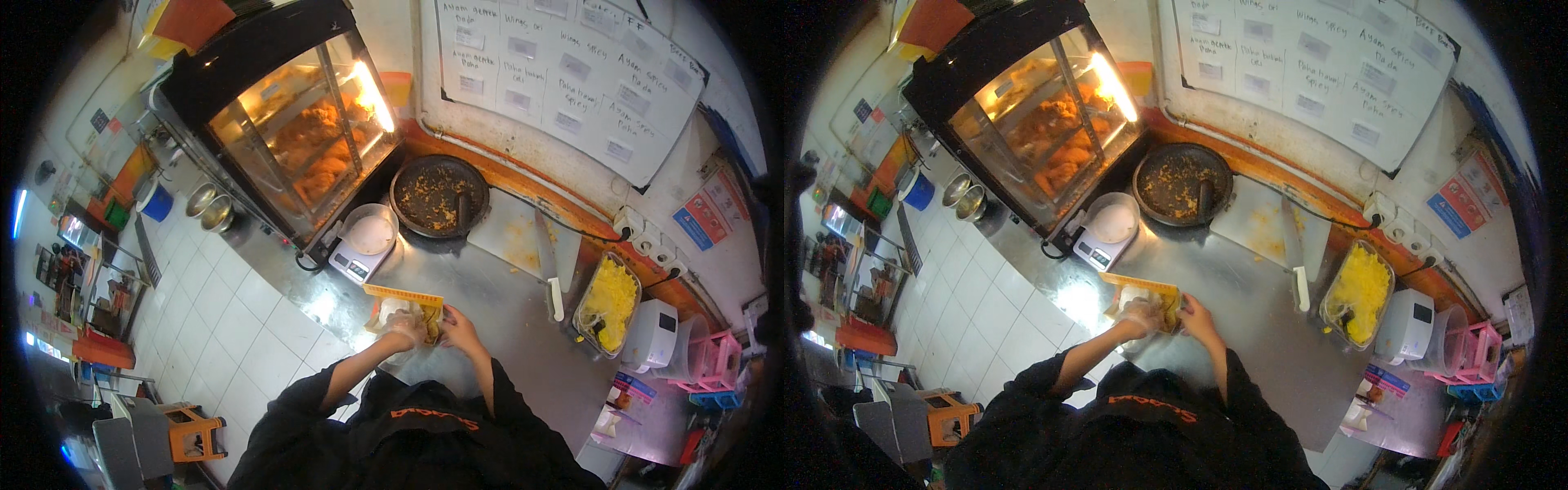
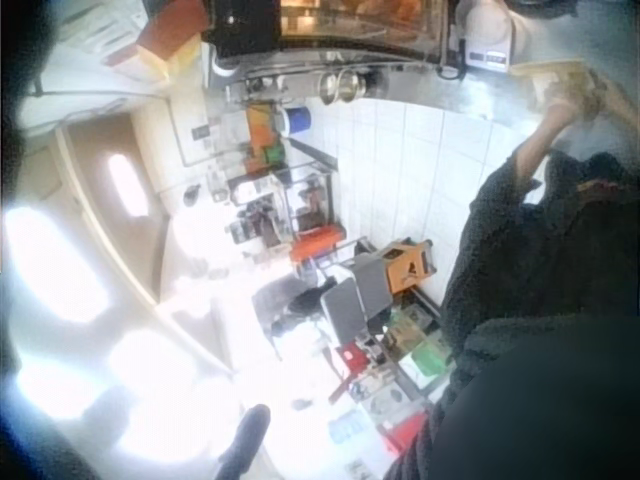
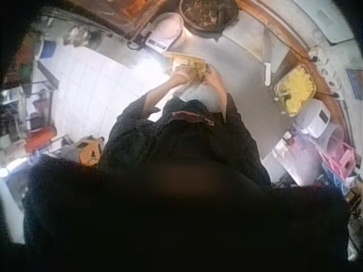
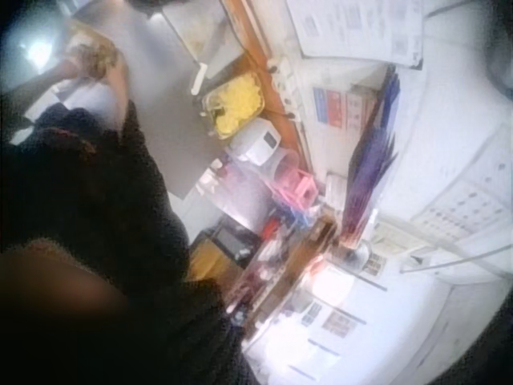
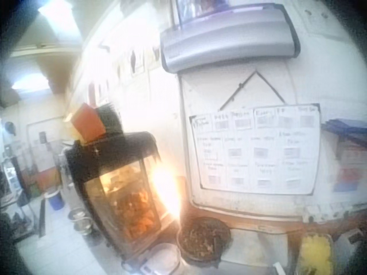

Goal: The person assembles a takeout order by cutting a piece of fried chicken, placing it in a box, adding shredded yellow topping, and sealing the box with a sticker. They then place the box into a plastic bag and hand it to a coworker.

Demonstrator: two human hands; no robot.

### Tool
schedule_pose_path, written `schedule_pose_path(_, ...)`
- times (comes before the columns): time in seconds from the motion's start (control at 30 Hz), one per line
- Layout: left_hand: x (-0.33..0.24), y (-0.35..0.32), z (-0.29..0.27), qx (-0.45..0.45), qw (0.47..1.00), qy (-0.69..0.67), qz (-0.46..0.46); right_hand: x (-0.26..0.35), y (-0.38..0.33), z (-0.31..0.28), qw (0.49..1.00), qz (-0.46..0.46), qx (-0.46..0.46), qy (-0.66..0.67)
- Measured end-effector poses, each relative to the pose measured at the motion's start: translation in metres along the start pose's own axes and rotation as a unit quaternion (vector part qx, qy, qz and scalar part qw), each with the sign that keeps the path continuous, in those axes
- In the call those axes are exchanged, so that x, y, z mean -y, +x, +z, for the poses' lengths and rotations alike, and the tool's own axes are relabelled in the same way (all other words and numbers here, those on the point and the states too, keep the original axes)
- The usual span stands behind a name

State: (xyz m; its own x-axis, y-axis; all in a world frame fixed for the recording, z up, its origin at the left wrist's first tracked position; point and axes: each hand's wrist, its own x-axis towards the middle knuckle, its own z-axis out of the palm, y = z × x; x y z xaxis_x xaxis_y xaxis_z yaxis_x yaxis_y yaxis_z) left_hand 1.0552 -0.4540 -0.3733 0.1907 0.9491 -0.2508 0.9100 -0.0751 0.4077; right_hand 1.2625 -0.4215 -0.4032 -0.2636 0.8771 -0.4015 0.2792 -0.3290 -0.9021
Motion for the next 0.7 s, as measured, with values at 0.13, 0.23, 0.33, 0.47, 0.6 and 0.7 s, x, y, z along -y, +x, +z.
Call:
schedule_pose_path(0.13, -0.013, -0.022, -0.029, -0.159, 0.796, -0.571, -0.125, 0.053, -0.041, -0.004, 0.979, -0.148, -0.118, -0.071)
schedule_pose_path(0.23, -0.047, -0.039, -0.057, -0.344, 0.607, -0.700, -0.150, 0.125, -0.095, 0.017, 0.920, -0.345, -0.084, -0.166)
schedule_pose_path(0.33, -0.068, -0.047, -0.094, -0.227, 0.604, -0.741, -0.186, 0.177, -0.121, 0.042, 0.901, -0.374, -0.071, -0.210)
schedule_pose_path(0.47, -0.084, -0.070, -0.126, -0.220, 0.830, -0.512, 0.018, 0.194, -0.086, 0.041, 0.877, -0.395, -0.229, -0.149)
schedule_pose_path(0.6, -0.081, -0.108, -0.125, -0.042, 0.930, -0.204, 0.304, 0.207, -0.053, 0.010, 0.874, -0.352, -0.331, -0.040)
schedule_pose_path(0.7, -0.031, -0.099, -0.128, 0.084, 0.844, -0.221, 0.482, 0.230, -0.059, -0.009, 0.798, -0.404, -0.436, 0.097)
